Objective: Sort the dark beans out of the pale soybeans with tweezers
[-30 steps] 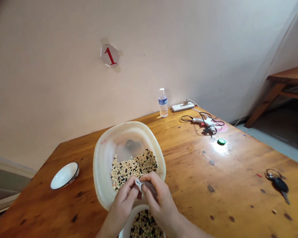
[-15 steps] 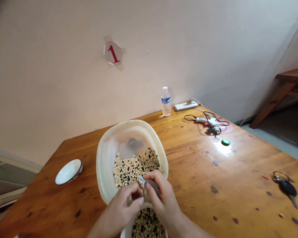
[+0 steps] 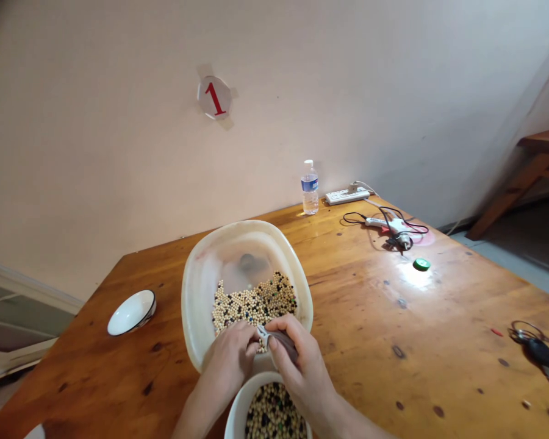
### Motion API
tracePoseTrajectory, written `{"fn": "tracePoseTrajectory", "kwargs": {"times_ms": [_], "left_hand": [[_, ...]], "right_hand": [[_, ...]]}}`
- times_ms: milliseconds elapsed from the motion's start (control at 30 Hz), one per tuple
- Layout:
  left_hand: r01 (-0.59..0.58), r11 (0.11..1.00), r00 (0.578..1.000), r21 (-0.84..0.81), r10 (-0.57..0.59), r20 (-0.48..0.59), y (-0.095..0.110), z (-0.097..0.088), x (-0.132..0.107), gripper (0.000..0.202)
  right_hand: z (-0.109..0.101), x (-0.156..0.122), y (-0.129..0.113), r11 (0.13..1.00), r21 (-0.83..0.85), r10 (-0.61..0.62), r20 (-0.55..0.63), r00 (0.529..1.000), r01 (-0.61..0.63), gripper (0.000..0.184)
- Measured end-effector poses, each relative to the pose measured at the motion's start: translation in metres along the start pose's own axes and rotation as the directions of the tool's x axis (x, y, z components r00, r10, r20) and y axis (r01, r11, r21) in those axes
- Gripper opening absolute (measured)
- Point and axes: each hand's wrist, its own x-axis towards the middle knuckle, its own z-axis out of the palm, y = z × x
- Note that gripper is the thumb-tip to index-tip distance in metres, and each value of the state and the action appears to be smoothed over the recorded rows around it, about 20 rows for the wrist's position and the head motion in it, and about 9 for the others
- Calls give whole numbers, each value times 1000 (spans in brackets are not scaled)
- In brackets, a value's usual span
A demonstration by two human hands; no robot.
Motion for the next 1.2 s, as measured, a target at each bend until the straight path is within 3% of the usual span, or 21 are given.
{"fn": "tracePoseTrajectory", "kwargs": {"times_ms": [267,367,433,500,600,667,767,867,1067,1133,1200], "left_hand": [[-15,1000,1000,-12,15,9,0,1,0,19],[-26,990,998,-136,18,-61,0,2,3,17],[-22,942,995,-334,-11,-98,1,0,6,15],[14,790,996,-614,-64,-61,3,-3,7,7],[115,366,992,-923,-93,87,9,-6,5,12],[173,124,984,-977,-60,166,13,-7,1,22],[228,-37,973,-973,-20,229,18,-4,-4,30],[206,-6,978,-979,-25,206,19,0,-4,29],[143,285,987,-948,27,157,16,-4,-3,21],[119,291,991,-949,23,132,17,-5,-5,18],[101,234,994,-967,15,107,18,-6,-7,17]], "right_hand": [[-1,1,0,1000,-21,-15,8,1000,15,15],[-1,0,2,1000,-24,-10,11,1000,10,14],[-1,-1,3,999,-31,-10,19,1000,10,13],[-1,-1,3,998,-39,-44,18,999,45,13],[0,0,2,990,-48,-135,22,991,136,14],[1,1,2,982,-53,-182,25,983,183,15],[1,2,1,980,-42,-193,14,981,194,16],[1,2,0,987,-20,-160,9,987,160,16],[-1,2,1,998,-18,-62,7,998,62,14],[-1,2,1,999,-22,-41,-18,999,41,14],[-1,2,1,998,-24,-56,-24,998,56,14]]}}
